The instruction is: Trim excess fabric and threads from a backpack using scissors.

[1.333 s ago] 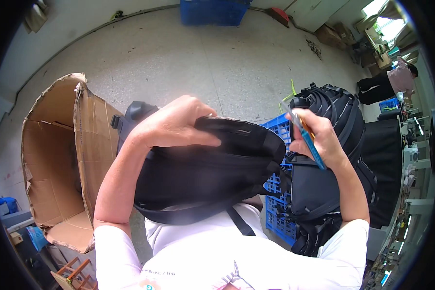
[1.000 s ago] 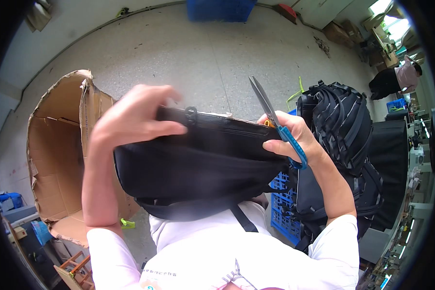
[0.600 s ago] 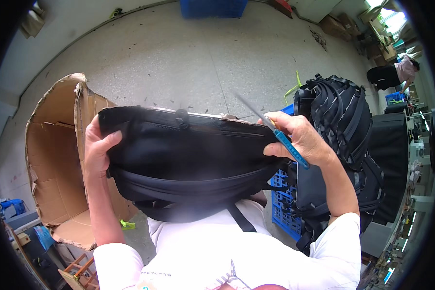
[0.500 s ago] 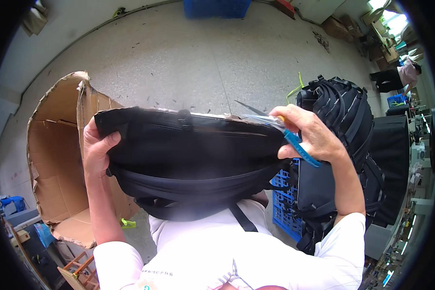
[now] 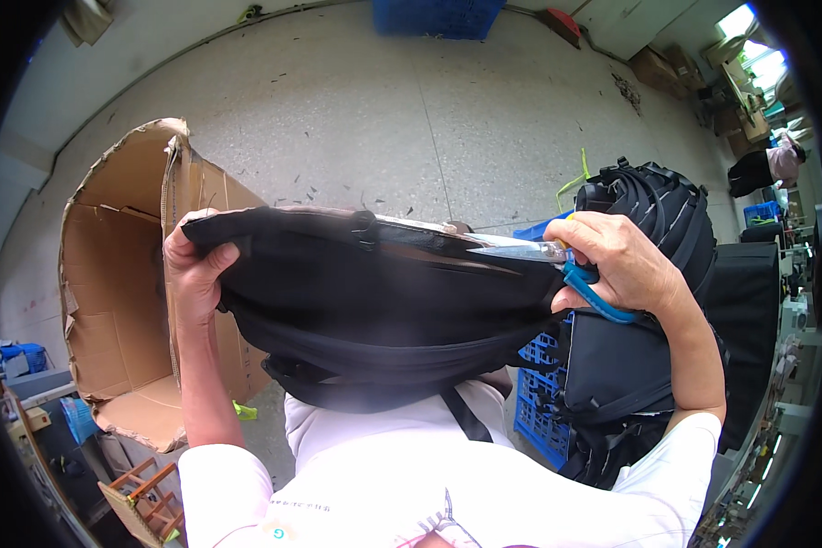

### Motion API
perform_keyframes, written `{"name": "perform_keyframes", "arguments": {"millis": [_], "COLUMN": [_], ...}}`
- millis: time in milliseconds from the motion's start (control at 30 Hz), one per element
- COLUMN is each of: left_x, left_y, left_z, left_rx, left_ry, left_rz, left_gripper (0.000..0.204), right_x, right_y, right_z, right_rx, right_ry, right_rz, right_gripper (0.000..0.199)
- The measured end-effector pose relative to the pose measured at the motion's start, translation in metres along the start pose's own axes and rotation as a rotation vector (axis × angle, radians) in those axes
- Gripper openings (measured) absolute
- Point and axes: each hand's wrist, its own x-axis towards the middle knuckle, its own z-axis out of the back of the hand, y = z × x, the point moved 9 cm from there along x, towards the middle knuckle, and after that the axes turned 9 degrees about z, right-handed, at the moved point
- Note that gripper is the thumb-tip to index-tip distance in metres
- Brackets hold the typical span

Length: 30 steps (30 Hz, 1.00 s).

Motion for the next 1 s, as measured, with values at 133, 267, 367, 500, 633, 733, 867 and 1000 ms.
{"name": "perform_keyframes", "arguments": {"millis": [133, 267, 367, 500, 633, 733, 867, 1000], "left_x": [-0.006, -0.008, -0.008, -0.014, -0.020, -0.027, -0.034, -0.037], "left_y": [-0.003, -0.009, -0.013, -0.020, -0.025, -0.031, -0.032, -0.026], "left_z": [0.004, -0.001, -0.001, -0.004, -0.005, -0.002, 0.003, 0.006], "left_rx": [0.050, 0.041, 0.049, 0.076, 0.073, 0.102, 0.116, 0.153], "left_ry": [-0.028, -0.008, -0.013, 0.000, 0.001, -0.035, -0.022, -0.038], "left_rz": [-0.024, -0.045, -0.053, -0.115, -0.148, -0.206, -0.214, -0.127], "left_gripper": [0.032, 0.032, 0.033, 0.034, 0.034, 0.033, 0.033, 0.034], "right_x": [-0.001, -0.004, 0.000, 0.007, 0.016, 0.021, 0.021, 0.020], "right_y": [0.007, 0.007, 0.011, 0.007, 0.012, 0.019, 0.023, 0.032], "right_z": [-0.003, -0.007, 0.002, -0.006, -0.007, -0.006, -0.011, -0.004], "right_rx": [-0.046, 0.033, 0.080, 0.091, 0.061, 0.095, 0.258, 0.090], "right_ry": [0.006, 0.010, -0.045, 0.042, 0.048, 0.036, 0.032, 0.046], "right_rz": [0.005, -0.023, -0.032, -0.081, -0.037, 0.023, 0.003, 0.041], "right_gripper": [0.055, 0.054, 0.064, 0.080, 0.078, 0.073, 0.061, 0.051]}}
